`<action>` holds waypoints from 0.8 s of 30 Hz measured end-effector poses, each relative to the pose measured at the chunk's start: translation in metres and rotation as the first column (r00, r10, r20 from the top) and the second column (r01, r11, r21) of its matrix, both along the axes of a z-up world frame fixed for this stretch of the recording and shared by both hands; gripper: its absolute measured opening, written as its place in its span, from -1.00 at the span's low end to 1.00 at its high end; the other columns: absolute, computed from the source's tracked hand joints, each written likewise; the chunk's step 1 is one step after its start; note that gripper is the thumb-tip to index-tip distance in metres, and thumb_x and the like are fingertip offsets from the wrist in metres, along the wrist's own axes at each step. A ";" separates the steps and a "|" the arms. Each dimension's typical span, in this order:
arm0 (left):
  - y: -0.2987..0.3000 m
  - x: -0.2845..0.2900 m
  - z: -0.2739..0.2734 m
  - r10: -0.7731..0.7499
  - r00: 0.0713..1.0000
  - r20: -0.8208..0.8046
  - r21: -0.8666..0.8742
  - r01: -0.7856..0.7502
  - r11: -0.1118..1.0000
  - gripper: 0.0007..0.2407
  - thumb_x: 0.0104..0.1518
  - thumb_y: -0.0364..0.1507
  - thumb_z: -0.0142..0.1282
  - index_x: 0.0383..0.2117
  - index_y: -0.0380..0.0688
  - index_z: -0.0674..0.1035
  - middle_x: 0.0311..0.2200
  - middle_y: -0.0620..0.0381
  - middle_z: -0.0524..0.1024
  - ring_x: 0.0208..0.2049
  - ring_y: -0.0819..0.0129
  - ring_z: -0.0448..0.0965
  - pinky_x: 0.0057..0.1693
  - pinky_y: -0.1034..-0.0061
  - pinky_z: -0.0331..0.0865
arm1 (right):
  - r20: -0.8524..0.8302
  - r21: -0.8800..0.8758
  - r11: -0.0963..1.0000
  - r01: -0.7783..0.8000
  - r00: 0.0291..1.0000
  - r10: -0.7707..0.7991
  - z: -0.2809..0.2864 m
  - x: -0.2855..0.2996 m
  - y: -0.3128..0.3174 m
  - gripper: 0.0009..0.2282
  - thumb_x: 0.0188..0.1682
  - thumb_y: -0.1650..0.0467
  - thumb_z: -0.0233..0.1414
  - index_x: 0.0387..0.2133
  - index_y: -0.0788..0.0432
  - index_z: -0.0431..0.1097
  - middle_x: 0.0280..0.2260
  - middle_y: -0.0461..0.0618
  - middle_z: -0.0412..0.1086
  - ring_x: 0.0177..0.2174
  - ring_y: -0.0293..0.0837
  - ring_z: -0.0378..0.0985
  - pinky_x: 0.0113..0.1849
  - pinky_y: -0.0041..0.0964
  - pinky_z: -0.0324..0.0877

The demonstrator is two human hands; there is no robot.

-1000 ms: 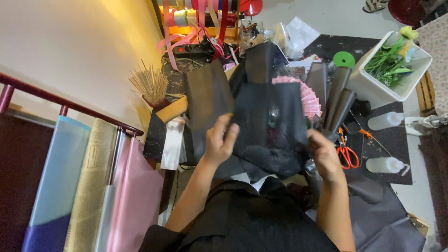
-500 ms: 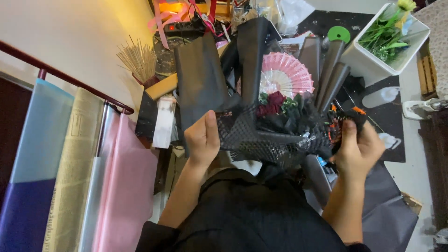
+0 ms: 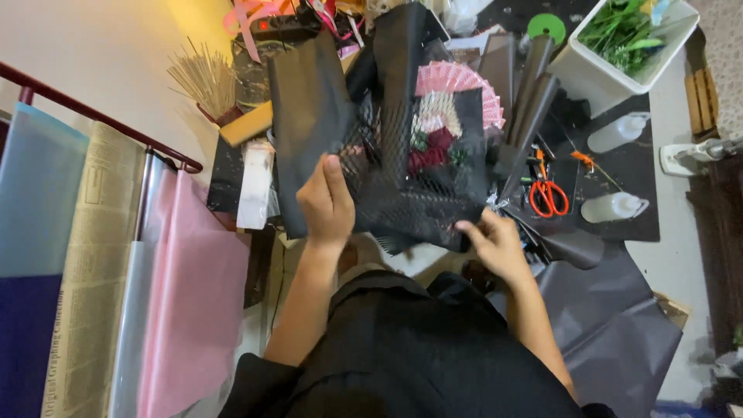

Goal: The person unrolls a large sheet of black wrapping paper and uses red-handled scissors to cut it into a rectangular piece. They then fold the cut paper and briefly handle a piece of black mesh material.

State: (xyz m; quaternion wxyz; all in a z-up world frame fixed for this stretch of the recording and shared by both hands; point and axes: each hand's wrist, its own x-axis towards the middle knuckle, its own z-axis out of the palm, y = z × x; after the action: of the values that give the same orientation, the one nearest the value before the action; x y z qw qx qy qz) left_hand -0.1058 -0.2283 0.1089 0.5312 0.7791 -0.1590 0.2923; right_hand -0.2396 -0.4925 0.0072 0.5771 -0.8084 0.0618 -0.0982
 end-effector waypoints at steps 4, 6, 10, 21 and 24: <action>0.014 0.009 -0.001 0.093 0.993 0.069 0.080 -0.099 0.992 -0.67 0.42 -0.37 -0.32 -0.51 -0.10 0.47 -0.74 0.13 0.36 -0.69 0.26 0.41 -0.45 0.56 0.33 | 0.143 -0.112 0.971 0.211 0.970 -0.194 0.037 -0.012 -0.027 -0.81 -0.07 0.65 0.03 -0.37 0.14 0.53 -0.62 -0.04 0.41 -0.57 -0.24 0.40 -0.44 -0.33 0.37; 0.015 0.012 -0.018 0.124 0.990 0.068 0.105 -0.131 0.986 -0.68 0.42 -0.37 -0.33 -0.51 -0.06 0.45 -0.74 0.17 0.28 -0.69 0.25 0.36 -0.42 0.58 0.32 | 0.133 -0.108 0.964 0.244 0.964 -0.229 0.052 -0.018 -0.036 -0.68 -0.11 0.73 -0.06 -0.32 0.14 0.55 -0.63 -0.09 0.35 -0.54 -0.35 0.32 -0.43 -0.37 0.36; -0.025 0.000 -0.033 -0.577 0.758 -0.304 -0.569 0.342 0.748 -0.57 0.33 -0.01 -0.48 -0.14 -0.01 0.41 -0.18 -0.02 0.39 -0.10 0.16 0.38 0.06 0.13 0.25 | 0.081 0.205 0.926 0.315 0.938 -0.337 0.059 -0.010 -0.035 -0.81 0.05 0.61 -0.04 -0.16 0.19 0.46 -0.46 -0.07 0.37 -0.45 -0.32 0.36 -0.35 -0.40 0.36; -0.108 -0.004 -0.194 -0.401 0.758 -0.514 -0.177 0.364 0.914 -0.67 0.29 -0.26 0.02 0.03 -0.26 0.49 -0.17 -0.21 0.58 -0.08 -0.01 0.58 -0.04 0.17 0.52 | -0.158 0.635 0.650 0.418 0.894 -0.420 -0.038 0.002 -0.075 -0.68 0.17 0.18 -0.10 -0.01 0.10 0.41 -0.23 0.05 0.50 -0.23 -0.14 0.61 -0.14 -0.19 0.54; -0.115 -0.004 -0.188 -0.267 0.901 -0.342 -0.005 0.283 0.959 -0.68 0.32 -0.33 -0.01 -0.04 -0.44 0.49 -0.19 -0.38 0.54 -0.13 -0.13 0.58 -0.07 0.15 0.54 | -0.211 0.578 0.774 0.260 0.963 -0.166 -0.049 -0.018 -0.070 -0.52 0.06 0.34 0.03 0.26 0.04 0.06 -0.07 -0.01 0.31 -0.24 -0.16 0.50 -0.37 -0.27 0.55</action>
State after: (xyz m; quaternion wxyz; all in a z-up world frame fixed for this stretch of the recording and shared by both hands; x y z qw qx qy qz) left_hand -0.1093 -0.3429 -0.0788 0.5690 0.7991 -0.1798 0.0722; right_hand -0.2574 -0.5630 -0.0417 0.7821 -0.5764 0.2235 -0.0783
